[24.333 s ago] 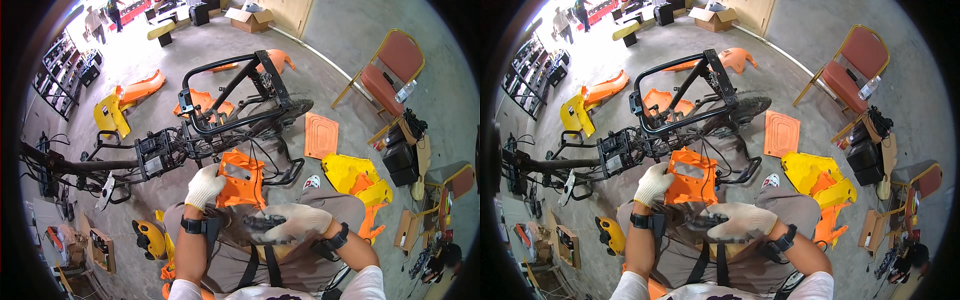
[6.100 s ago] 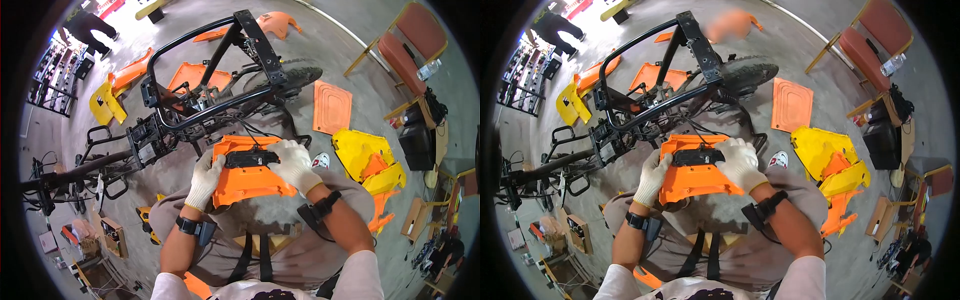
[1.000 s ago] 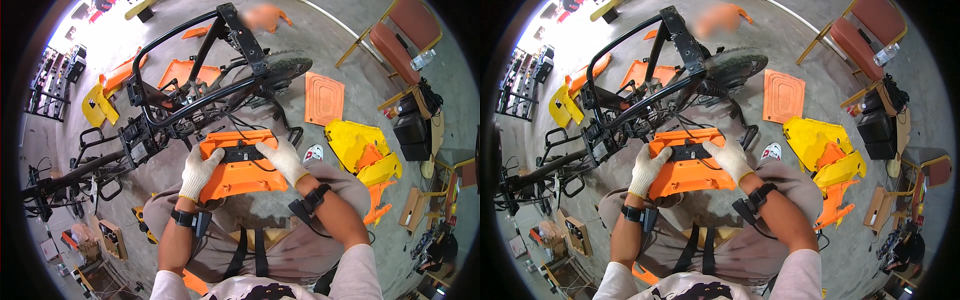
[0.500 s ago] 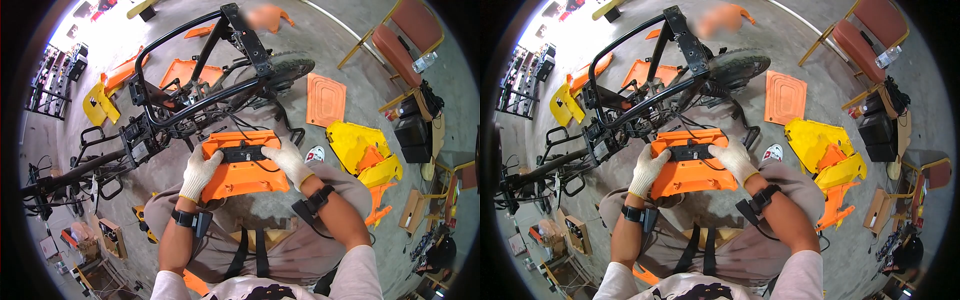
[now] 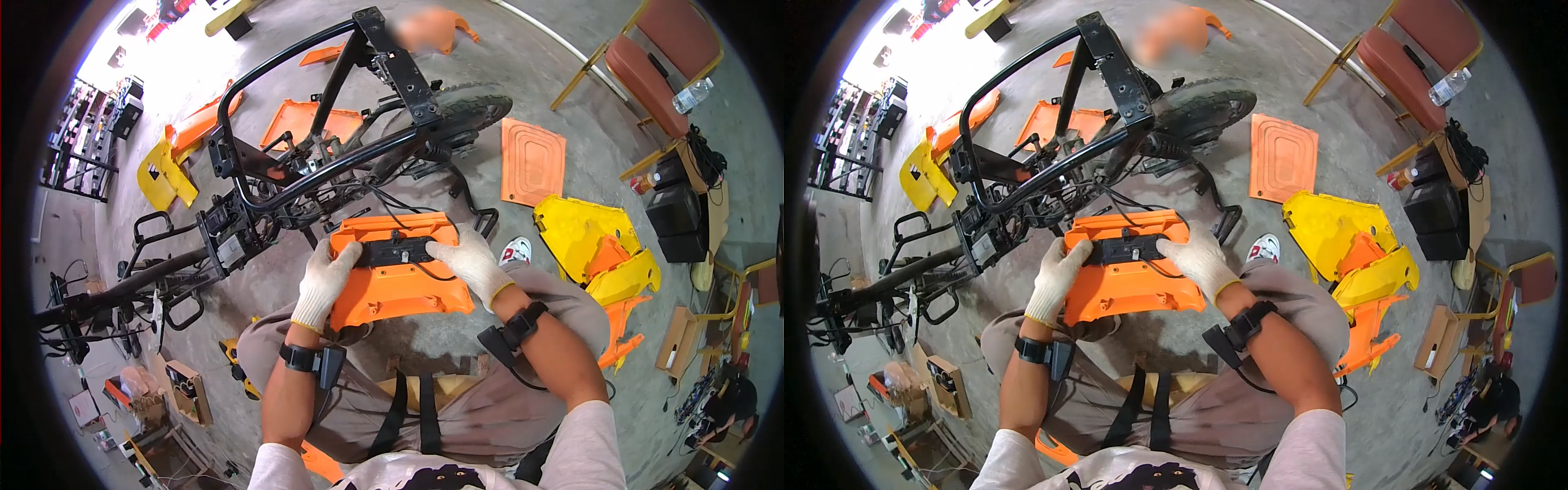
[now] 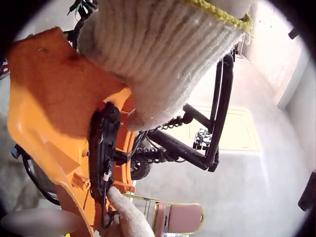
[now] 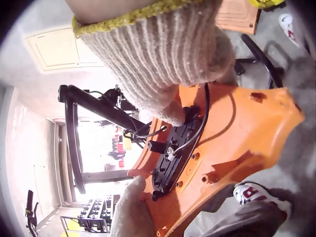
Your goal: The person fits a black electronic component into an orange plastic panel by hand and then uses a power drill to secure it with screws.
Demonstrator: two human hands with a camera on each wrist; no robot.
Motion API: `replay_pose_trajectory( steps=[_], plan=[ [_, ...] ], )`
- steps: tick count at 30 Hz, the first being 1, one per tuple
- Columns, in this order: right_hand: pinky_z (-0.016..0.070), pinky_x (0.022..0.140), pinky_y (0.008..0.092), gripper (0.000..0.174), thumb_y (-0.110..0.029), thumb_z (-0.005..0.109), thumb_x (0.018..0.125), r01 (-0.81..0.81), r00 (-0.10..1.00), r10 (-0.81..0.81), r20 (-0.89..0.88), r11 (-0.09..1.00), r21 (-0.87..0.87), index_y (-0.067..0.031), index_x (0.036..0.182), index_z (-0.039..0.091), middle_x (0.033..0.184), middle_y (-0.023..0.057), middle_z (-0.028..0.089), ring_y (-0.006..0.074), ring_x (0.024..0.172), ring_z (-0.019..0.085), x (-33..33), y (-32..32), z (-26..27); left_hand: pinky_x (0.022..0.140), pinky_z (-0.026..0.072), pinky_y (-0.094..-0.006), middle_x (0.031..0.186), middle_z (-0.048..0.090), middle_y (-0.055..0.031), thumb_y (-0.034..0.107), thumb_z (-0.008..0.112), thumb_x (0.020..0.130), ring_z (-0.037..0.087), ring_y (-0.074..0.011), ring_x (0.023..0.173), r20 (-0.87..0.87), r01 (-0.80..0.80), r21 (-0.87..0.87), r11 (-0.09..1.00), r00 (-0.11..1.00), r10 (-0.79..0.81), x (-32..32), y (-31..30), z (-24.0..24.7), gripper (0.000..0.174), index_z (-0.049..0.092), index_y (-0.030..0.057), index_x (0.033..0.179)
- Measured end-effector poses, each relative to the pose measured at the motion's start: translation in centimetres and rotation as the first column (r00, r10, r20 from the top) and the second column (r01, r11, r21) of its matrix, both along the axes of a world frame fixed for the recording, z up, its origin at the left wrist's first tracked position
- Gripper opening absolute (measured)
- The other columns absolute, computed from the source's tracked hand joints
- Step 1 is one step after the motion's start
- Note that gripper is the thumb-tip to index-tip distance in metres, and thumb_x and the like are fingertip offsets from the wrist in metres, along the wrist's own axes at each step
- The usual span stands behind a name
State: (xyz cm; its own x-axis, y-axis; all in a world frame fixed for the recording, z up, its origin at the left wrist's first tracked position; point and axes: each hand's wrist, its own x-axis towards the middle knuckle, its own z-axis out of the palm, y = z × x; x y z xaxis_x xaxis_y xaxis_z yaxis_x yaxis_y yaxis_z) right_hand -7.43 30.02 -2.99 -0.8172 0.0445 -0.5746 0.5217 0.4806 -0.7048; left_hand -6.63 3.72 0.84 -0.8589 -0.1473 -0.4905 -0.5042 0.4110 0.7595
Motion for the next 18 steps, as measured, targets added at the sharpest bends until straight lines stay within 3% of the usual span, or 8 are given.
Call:
replay_pose_trajectory(
  steps=[2, 4, 10, 14, 16, 18],
  plan=[
    [0.0511, 0.089, 0.0414, 0.061, -0.039, 0.073, 0.075, 0.018, 1.0, -0.018, 0.0, 1.0, -0.022, 0.0022, 0.117, 0.058, 0.111, 0.0248, 0.066, 0.0358, 0.103, 0.066, 0.1, 0.1, -0.1, 0.075, 0.0481, -0.0267, 0.092, 0.062, -0.0054, 0.024, 0.066, 0.089, 0.058, -0.0119, 0.082, -0.039, 0.014, -0.007, 1.0, 0.999, -0.015, 0.1, 0.5, 0.5, 0.032, 0.058, -0.0009, 0.108],
    [0.051, 0.089, 0.0414, 0.062, -0.039, 0.073, 0.075, 0.015, 1.0, -0.015, -0.005, 1.0, -0.025, 0.0026, 0.117, 0.058, 0.111, 0.0251, 0.066, 0.0358, 0.103, 0.066, 0.1, 0.1, -0.2, 0.074, 0.0499, -0.0276, 0.091, 0.063, -0.0061, 0.023, 0.069, 0.087, 0.06, -0.0126, 0.081, -0.012, 0.091, -0.154, 0.984, 0.996, -0.094, 0.1, 0.7, 1.5, 0.035, 0.058, -0.0021, 0.109],
    [0.0517, 0.088, 0.0412, 0.062, -0.039, 0.074, 0.074, -0.001, 1.0, 0.0, -0.018, 1.0, -0.024, 0.0036, 0.116, 0.059, 0.108, 0.0245, 0.067, 0.035, 0.099, 0.067, 0.0, 0.1, -0.6, 0.076, 0.0506, -0.0286, 0.095, 0.067, -0.0088, 0.027, 0.069, 0.087, 0.063, -0.0145, 0.085, -0.099, 0.074, -0.133, 0.988, 0.991, -0.087, 0.4, 0.2, -0.2, 0.038, 0.058, -0.0008, 0.111],
    [0.0526, 0.085, 0.041, 0.059, -0.039, 0.075, 0.073, 0.002, 1.0, -0.003, -0.01, 0.995, -0.099, 0.0039, 0.112, 0.063, 0.102, 0.0238, 0.069, 0.0338, 0.095, 0.068, 0.0, 0.1, 0.1, 0.078, 0.0506, -0.0309, 0.097, 0.068, -0.0099, 0.029, 0.07, 0.087, 0.064, -0.0171, 0.087, -0.046, 0.071, -0.193, 0.979, 0.996, -0.081, 0.3, 0.9, 1.4, 0.04, 0.058, 0.0, 0.112],
    [0.0526, 0.085, 0.0406, 0.058, -0.039, 0.075, 0.074, 0.001, 1.0, -0.002, -0.014, 0.997, -0.075, 0.004, 0.111, 0.063, 0.101, 0.0234, 0.069, 0.0334, 0.094, 0.068, 0.1, 0.0, 0.6, 0.089, 0.049, -0.0364, 0.108, 0.068, -0.0165, 0.037, 0.071, 0.084, 0.066, -0.0278, 0.1, 0.002, 0.109, -0.213, 0.971, 0.994, -0.111, 0.1, 0.5, 1.1, 0.052, 0.057, 0.002, 0.12],
    [0.0526, 0.084, 0.0403, 0.057, -0.039, 0.075, 0.074, 0.0, 1.0, -0.001, -0.018, 0.999, -0.051, 0.0041, 0.11, 0.064, 0.1, 0.0231, 0.069, 0.033, 0.093, 0.069, 0.1, -0.1, 0.4, 0.089, 0.0488, -0.0365, 0.108, 0.068, -0.0167, 0.037, 0.071, 0.083, 0.066, -0.0282, 0.101, -0.008, 0.106, -0.22, 0.97, 0.994, -0.111, 0.2, 0.6, 1.4, 0.052, 0.057, 0.002, 0.12]
  ],
)
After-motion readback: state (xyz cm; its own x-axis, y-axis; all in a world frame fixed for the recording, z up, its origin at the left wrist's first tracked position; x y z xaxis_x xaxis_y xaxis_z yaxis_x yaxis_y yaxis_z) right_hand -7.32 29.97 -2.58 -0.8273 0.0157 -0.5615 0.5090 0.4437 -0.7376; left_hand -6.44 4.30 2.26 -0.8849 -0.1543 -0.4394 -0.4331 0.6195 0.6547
